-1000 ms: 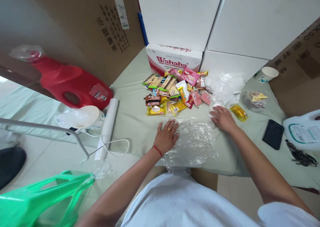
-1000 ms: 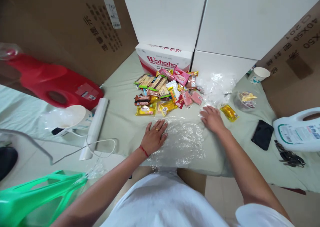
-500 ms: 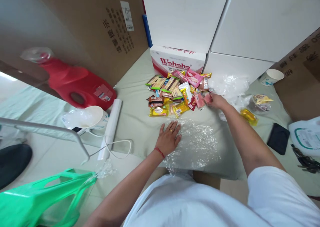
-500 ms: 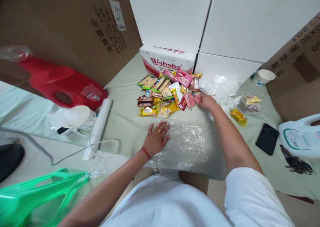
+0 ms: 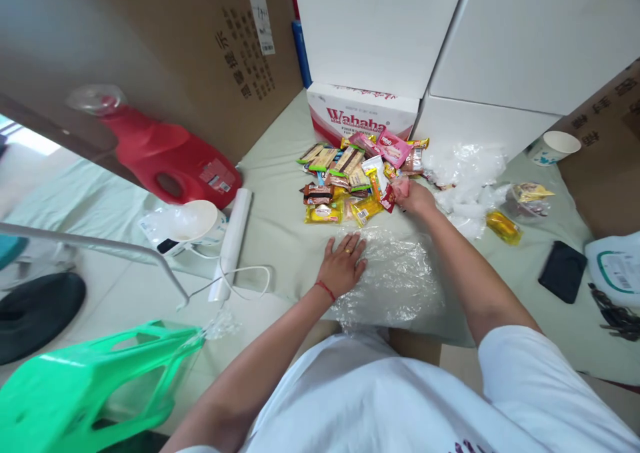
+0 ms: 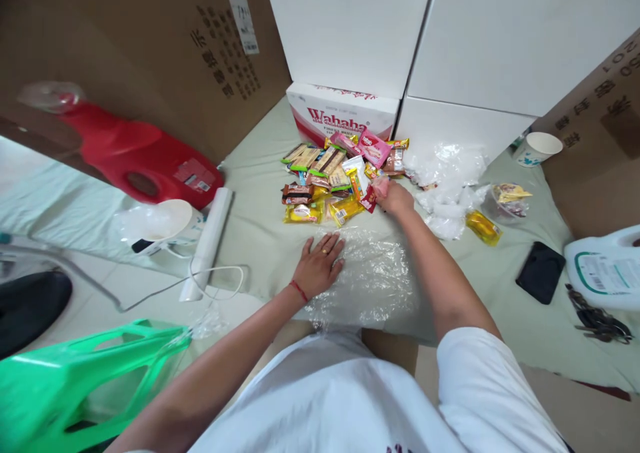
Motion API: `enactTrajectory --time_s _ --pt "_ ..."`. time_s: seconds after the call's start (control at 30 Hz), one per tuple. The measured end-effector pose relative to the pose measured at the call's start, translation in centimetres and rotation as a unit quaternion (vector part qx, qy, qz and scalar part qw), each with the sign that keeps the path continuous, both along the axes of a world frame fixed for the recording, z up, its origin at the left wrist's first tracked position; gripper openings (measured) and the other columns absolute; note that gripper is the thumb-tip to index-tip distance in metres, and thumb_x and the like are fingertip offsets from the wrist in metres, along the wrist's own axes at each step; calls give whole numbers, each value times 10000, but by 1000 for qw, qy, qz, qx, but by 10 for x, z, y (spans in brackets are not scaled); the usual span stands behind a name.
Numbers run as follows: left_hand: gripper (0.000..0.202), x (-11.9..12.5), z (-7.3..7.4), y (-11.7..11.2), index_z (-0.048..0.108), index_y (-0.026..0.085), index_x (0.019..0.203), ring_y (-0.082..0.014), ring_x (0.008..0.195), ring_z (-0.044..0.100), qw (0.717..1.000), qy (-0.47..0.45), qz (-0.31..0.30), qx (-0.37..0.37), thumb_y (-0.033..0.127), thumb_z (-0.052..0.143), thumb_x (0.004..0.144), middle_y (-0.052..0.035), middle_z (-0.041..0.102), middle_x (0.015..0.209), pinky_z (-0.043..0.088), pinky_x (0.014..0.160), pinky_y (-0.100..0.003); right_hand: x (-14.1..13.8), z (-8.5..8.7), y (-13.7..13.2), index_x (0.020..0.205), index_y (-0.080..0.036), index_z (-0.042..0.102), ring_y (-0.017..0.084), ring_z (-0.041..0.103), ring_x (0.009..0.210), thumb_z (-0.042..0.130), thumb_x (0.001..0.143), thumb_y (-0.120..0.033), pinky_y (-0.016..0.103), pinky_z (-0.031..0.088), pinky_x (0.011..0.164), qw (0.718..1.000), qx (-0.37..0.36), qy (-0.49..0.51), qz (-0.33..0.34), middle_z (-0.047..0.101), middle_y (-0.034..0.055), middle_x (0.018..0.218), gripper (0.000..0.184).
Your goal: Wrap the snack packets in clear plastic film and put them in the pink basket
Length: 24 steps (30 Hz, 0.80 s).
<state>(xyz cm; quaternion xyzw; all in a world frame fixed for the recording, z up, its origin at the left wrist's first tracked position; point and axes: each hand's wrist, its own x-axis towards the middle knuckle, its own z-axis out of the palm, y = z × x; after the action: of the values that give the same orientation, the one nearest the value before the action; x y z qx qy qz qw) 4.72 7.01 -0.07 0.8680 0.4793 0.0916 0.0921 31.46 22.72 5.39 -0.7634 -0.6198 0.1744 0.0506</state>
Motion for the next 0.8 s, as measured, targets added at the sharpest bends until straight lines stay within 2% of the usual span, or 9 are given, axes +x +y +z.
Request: enactTrajectory --time_s 0.07,0.17,0.23,0.33,0.43,0.53,0.6,0.67,0.8 --pt "539 0 -3 0 460 247 1573 -256 1574 321 1000 -3 0 6 413 341 1074 -95 381 1680 149 1284 -580 8 6 -15 1292 -157 622 285 682 1005 688 868 -505 302 451 739 1000 16 -19 -13 728 161 1232 552" --pt "546 0 -9 0 449 248 1580 -255 1577 316 1000 -4 2 12 421 338 1074 -87 372 1685 142 1288 -580 25 27 -59 1197 -179 638 275 680 934 646 876 -551 293 421 679 998 38 -59 -1 742 133 1137 491" --pt "548 0 -11 0 446 251 1582 -260 1577 318 1000 -5 3 15 423 333 1074 -88 370 1686 141 1287 -582 27 43 -97 1128 -198 643 250 675 872 653 872 -524 284 404 654 996 24 -54 62 743 101 1066 415" --pt "544 1 -10 0 451 259 1578 -269 1576 322 1000 -3 3 15 420 331 1072 -93 375 1684 153 1283 -585 2 58 -148 1137 -225 636 236 683 894 676 873 -429 276 412 677 979 -13 -36 201 729 83 1111 336" --pt "538 1 -7 2 451 250 1576 -267 1575 324 1000 -1 3 2 389 305 1077 -93 373 1685 162 1275 -600 -38 52 -175 1231 -209 614 258 702 948 656 894 -312 285 428 698 951 -62 -73 292 698 122 1184 355" --pt "539 0 -5 4 445 234 1578 -259 1574 326 1000 1 8 -18 349 271 1081 -94 381 1682 165 1273 -603 -61 38 -182 1330 -178 575 275 711 999 649 910 -264 297 457 713 936 -105 -99 321 635 165 1309 435" --pt "543 0 -5 5 440 229 1582 -256 1574 326 1000 -1 13 -22 340 273 1078 -96 385 1680 162 1278 -594 -60 30 -183 1451 -190 497 290 688 1109 703 892 -307 303 482 756 940 -88 -76 321 543 176 1460 607" --pt "547 0 -6 5 435 226 1588 -253 1575 324 1000 -3 17 -18 337 284 1074 -99 385 1679 153 1283 -587 -52 25 -183 1520 -208 446 294 661 1178 731 880 -329 303 494 793 946 -67 -53 313 509 162 1511 712" --pt "546 -1 -8 9 449 238 1583 -255 1571 331 999 -7 39 -20 354 299 1070 -91 388 1679 165 1282 -582 -33 16 -187 1462 -224 544 265 675 1132 652 936 -300 298 497 810 952 -47 -16 301 571 131 1458 542"
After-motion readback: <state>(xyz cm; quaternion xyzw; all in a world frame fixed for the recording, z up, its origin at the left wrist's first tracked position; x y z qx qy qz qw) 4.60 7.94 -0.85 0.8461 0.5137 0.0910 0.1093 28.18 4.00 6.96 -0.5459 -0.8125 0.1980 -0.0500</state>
